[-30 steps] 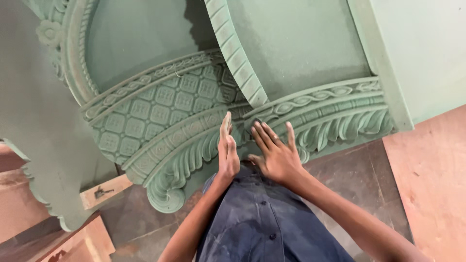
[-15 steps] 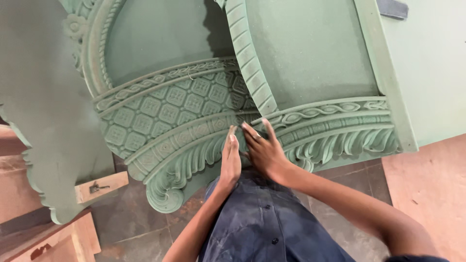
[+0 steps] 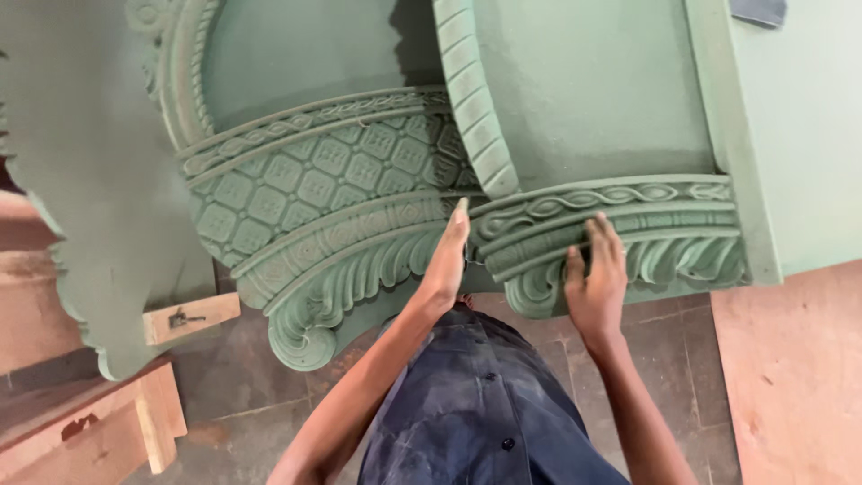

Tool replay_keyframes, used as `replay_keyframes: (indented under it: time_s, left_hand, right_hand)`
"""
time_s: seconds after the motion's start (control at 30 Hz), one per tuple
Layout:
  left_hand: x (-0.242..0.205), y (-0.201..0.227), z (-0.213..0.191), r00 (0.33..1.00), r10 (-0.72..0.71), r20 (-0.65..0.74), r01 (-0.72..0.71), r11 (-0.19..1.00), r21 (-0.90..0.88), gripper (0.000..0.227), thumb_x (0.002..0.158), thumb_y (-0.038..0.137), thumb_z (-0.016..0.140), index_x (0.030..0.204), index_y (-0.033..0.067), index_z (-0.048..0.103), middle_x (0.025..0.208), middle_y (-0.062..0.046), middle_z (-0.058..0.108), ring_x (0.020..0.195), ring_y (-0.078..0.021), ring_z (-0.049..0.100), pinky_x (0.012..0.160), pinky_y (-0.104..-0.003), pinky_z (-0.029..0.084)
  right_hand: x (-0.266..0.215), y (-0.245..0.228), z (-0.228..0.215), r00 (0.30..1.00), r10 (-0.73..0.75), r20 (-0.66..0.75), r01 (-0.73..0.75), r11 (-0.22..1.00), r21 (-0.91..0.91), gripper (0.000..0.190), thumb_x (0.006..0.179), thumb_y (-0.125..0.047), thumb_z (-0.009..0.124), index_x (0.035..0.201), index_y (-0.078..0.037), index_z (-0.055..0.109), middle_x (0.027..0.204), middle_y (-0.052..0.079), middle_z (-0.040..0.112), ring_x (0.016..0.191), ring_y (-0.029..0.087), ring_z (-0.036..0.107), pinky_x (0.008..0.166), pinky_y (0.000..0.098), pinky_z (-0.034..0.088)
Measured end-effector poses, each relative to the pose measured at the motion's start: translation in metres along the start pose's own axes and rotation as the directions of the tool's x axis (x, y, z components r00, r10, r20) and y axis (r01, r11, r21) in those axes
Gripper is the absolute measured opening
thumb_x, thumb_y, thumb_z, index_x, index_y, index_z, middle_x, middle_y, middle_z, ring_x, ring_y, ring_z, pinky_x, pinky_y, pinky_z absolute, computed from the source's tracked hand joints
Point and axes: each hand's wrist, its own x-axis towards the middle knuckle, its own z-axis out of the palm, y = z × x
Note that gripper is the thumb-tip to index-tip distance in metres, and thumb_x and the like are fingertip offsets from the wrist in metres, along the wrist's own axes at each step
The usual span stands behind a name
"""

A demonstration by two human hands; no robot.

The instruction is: The person sands the carved edges of a large green wooden panel using a sanding block. They move along the length of the panel, smoothing the intricate relief patterns.

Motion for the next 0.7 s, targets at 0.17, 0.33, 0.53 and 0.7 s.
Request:
replay_keyframes:
  time_s: [0.17,0.33,0.53,0.7]
  left_hand:
    - [0.005,0.01,-0.015,0.998,-0.059,0.023,0.061,0.995,-0.085,0.08,0.104,0.06,0.031,0.158,0.0011,0.039,0.169,-0.012,0.032,0.158,-0.0258,0.023,0.125,-0.038,0.013]
    - [0.013,0.068,0.002,0.991,-0.13,-0.031,0.133,0.946,0.294,0.089,0.099,0.069,0.033,0.153,-0.0014,0.043,0.164,-0.014,0.039,0.154,-0.0228,0.032,0.123,-0.035,0.023]
    - [0.024,0.089,0.003,0.947,-0.319,0.045,0.1,0.424,0.9,0.096,0.09,0.076,0.049,0.123,-0.0132,0.06,0.127,-0.027,0.065,0.121,-0.0336,0.064,0.1,-0.044,0.049]
    - [0.056,0.09,0.001,0.908,-0.281,0.312,-0.213,0.334,0.918,0.066,0.076,0.051,0.073,0.11,-0.0056,0.064,0.106,-0.024,0.071,0.102,-0.0375,0.07,0.086,-0.046,0.053]
  right_hand:
    - [-0.013,0.012,0.021,0.976,-0.166,-0.141,0.128,0.961,-0.246,0.028,0.1,-0.009,0.062,0.124,0.0,0.071,0.138,0.013,0.068,0.141,0.032,0.054,0.123,0.0495,0.035]
    - [-0.012,0.019,0.019,0.972,-0.159,-0.172,0.125,0.974,-0.19,0.024,0.1,-0.01,0.063,0.121,-0.002,0.073,0.135,0.012,0.069,0.138,0.031,0.057,0.121,0.0492,0.036]
    - [-0.022,0.015,0.015,0.962,-0.203,-0.184,0.174,0.971,-0.164,0.023,0.102,-0.009,0.061,0.119,0.0,0.073,0.133,0.013,0.07,0.136,0.032,0.059,0.119,0.049,0.039]
    - [-0.007,0.014,0.014,0.959,-0.189,-0.212,0.157,0.975,-0.158,0.021,0.099,-0.01,0.062,0.115,-0.002,0.074,0.131,0.011,0.071,0.135,0.032,0.06,0.118,0.0492,0.039]
